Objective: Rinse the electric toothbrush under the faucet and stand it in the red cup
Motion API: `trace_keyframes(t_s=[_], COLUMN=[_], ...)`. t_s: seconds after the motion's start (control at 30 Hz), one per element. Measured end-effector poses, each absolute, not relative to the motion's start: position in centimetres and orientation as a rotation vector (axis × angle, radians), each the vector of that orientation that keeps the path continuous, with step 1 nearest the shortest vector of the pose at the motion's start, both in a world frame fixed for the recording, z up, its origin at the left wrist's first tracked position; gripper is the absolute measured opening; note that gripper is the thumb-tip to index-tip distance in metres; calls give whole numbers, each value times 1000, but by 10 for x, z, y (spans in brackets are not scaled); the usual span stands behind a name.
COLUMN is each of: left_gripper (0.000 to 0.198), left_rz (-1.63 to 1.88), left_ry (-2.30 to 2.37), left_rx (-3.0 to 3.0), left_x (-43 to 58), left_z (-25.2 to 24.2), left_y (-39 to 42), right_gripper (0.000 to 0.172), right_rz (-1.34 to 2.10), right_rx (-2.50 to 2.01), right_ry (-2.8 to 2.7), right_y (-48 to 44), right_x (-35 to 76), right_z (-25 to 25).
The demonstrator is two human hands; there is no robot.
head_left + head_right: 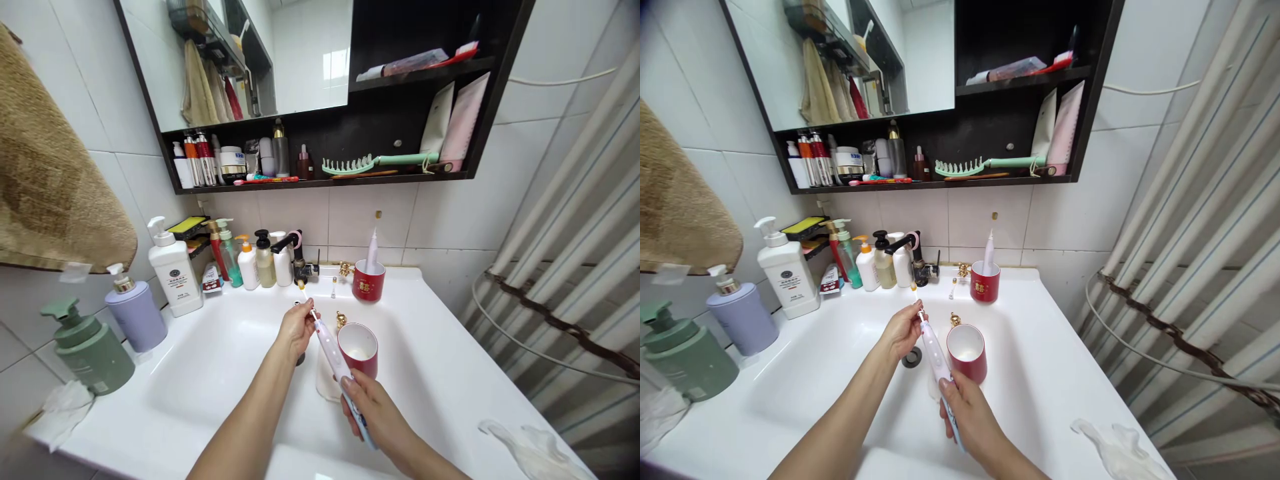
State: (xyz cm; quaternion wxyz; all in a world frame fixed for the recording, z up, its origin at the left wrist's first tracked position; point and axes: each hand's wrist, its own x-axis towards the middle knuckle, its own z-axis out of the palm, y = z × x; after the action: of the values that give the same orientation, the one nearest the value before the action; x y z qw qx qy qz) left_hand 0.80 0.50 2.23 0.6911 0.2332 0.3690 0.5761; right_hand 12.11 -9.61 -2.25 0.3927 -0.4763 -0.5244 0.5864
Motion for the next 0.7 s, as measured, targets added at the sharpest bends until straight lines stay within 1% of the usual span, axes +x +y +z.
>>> trace_keyframes(t_s=[0.5,0.6,0.7], left_gripper=[14,13,12], left_rz=[1317,1322,1287], left_ry=[813,850,895], left_rx=[605,653,709], left_x=[9,11,14], left_z=[17,17,17], left_y=[4,6,6], right_gripper=[28,27,24], right_rz=[1610,1555,1407], right_rx=[-1245,-1272,-1307], right_ry=[-1241,-1282,-1320], right_y=[-99,-97,-95], right_x=[121,122,120], right_z=[-14,-15,-13])
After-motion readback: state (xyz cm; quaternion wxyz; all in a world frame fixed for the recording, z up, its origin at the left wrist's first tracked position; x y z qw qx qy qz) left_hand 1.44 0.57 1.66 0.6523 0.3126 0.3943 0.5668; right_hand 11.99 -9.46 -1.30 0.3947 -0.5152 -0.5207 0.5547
